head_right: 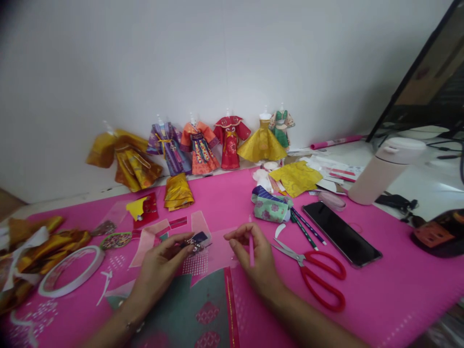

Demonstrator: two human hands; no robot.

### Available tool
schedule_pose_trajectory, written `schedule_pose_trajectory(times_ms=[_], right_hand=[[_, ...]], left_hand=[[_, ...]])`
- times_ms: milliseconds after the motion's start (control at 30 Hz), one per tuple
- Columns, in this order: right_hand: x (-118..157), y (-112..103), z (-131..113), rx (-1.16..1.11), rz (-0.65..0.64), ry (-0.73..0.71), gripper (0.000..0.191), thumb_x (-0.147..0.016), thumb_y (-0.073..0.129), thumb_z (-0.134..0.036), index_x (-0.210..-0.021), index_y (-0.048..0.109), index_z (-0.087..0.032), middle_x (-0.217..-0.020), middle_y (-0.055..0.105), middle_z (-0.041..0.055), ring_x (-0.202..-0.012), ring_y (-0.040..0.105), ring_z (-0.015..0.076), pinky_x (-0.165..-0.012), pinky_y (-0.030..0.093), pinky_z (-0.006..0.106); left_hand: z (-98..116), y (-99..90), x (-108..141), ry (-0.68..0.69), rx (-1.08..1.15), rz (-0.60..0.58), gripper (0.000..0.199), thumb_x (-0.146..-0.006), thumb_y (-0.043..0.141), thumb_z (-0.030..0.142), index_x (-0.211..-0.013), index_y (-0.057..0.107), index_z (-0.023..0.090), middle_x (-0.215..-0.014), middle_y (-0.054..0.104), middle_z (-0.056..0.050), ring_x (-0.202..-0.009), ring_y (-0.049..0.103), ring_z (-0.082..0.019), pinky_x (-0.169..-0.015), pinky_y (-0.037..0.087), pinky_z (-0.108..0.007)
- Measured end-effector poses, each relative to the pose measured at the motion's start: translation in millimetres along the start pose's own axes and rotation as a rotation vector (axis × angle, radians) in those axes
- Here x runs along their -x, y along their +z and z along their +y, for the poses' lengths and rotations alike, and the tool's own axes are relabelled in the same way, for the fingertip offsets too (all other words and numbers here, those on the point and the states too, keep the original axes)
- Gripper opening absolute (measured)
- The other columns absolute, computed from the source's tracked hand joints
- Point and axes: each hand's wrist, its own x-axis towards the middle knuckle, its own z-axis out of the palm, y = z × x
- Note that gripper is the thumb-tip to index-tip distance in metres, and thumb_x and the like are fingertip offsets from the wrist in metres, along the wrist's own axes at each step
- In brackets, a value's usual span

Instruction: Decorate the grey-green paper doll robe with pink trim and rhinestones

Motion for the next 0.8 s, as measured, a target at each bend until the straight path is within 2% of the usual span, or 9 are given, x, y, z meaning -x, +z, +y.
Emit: schedule_pose_trajectory(times_ms=[133,300,500,800], right_hand=[[-0.1,-0.2,-1.4,0.013,0.006,-0.009,0.016,-0.084,0.06,-0.03,-0.086,0.046,-0.022,-0.091,0.069,0.0057,-0.087,0.063,0.0195,-0.069,0.051,0.031],[-0.4,-0.3,-1.5,0.001,0.002,-0.016,0.014,-0.084,0.059,-0.027,-0.086,0.047,-0.022,-0.091,0.068,0.0059,-0.087,0.062,0.0193,-0.068,0.05,0.031],[-2.4,-1.0,1.5,-0.009,-0.007,-0.033,0.011,-0.086,0.058,-0.023,-0.087,0.047,-0.022,-0.09,0.067,0.0044,-0.086,0.061,0.0177,-0.068,0.049,0.03],[-3.8,-1.8,3.3,0.011,-0.008,-0.047,0.009,-0.087,0.056,-0.02,-0.088,0.047,-0.022,-0.088,0.067,0.0021,-0.084,0.062,0.016,-0.074,0.046,0.03]], left_hand=[[-6.2,0.3,0.4,0.043,-0.094,-0.021,0.029,-0.078,0.064,0.033,-0.105,0.066,0.022,-0.098,0.071,-0.006,-0.087,0.067,-0.022,-0.079,0.054,-0.035],[-2.0,0.9,0.9,0.101,-0.2,-0.021,0.029,-0.08,0.064,0.033,-0.108,0.067,0.023,-0.097,0.07,-0.005,-0.085,0.066,-0.022,-0.077,0.053,-0.035],[5.3,6.2,0.7,0.275,-0.371,-0.042,0.025,-0.085,0.06,0.029,-0.108,0.066,0.023,-0.096,0.07,-0.004,-0.084,0.065,-0.019,-0.073,0.052,-0.031],[6.3,8.9,1.7,0.409,-0.467,-0.059,0.025,-0.088,0.057,0.025,-0.111,0.063,0.022,-0.097,0.07,-0.005,-0.086,0.065,-0.019,-0.073,0.053,-0.031]])
